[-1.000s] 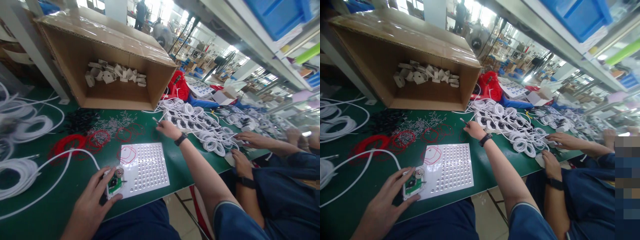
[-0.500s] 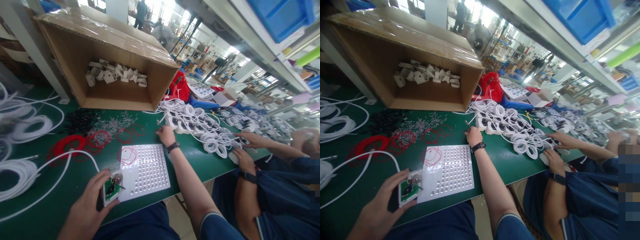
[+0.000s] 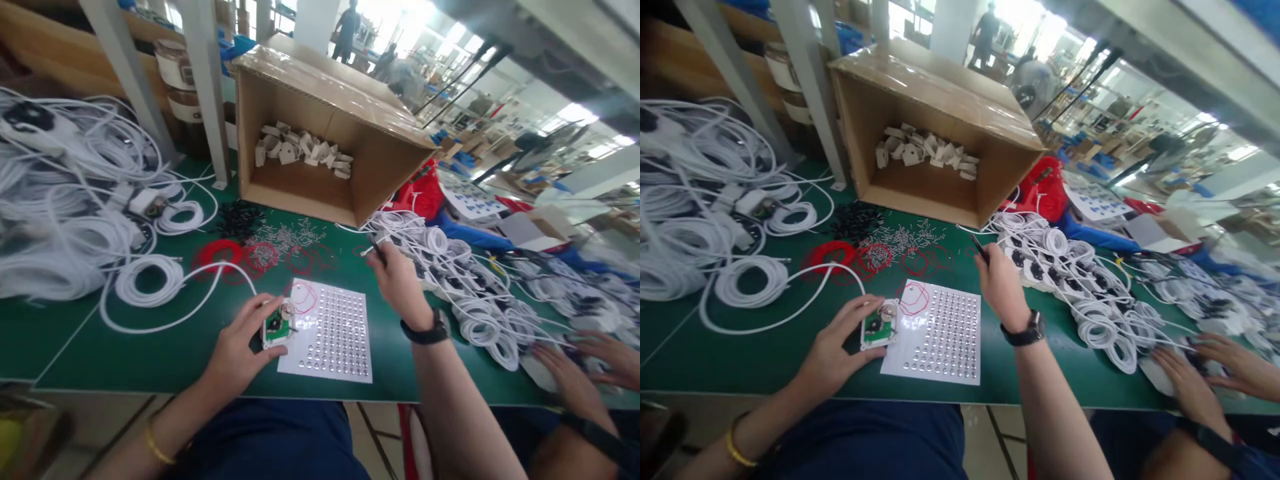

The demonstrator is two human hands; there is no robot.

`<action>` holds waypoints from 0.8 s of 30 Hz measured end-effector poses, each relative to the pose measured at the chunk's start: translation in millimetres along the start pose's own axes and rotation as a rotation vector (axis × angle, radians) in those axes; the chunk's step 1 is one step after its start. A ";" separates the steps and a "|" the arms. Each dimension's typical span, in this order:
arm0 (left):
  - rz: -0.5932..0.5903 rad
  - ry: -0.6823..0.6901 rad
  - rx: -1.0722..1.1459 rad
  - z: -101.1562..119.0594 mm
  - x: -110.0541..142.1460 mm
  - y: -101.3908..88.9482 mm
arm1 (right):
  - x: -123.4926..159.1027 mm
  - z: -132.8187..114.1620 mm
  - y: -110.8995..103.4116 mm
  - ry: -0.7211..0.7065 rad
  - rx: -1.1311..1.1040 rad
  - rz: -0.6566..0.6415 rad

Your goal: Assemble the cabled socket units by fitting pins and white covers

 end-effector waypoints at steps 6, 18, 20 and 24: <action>0.007 -0.027 0.149 2.6 -3.6 -4.8 | 30.7 -117.4 -45.2 -0.357 -0.349 -0.091; 0.025 -0.002 0.313 -6.7 0.5 -18.4 | 41.4 -162.7 46.2 -0.358 -0.325 -0.259; 0.010 -0.031 0.337 -9.3 0.9 -17.4 | 37.7 -159.8 40.6 -0.334 -0.374 -0.225; 0.010 -0.063 0.363 -11.8 1.8 -16.4 | 33.8 -157.0 39.4 -0.294 -0.427 -0.179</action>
Point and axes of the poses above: each hand's wrist, its own x-axis away from the middle knuckle, its own y-axis out of the palm, z = x × y, the point moved 5 cm from there along -x, towards the middle knuckle, and after that the axes turned 13 degrees about -y, right-handed, at the moved point
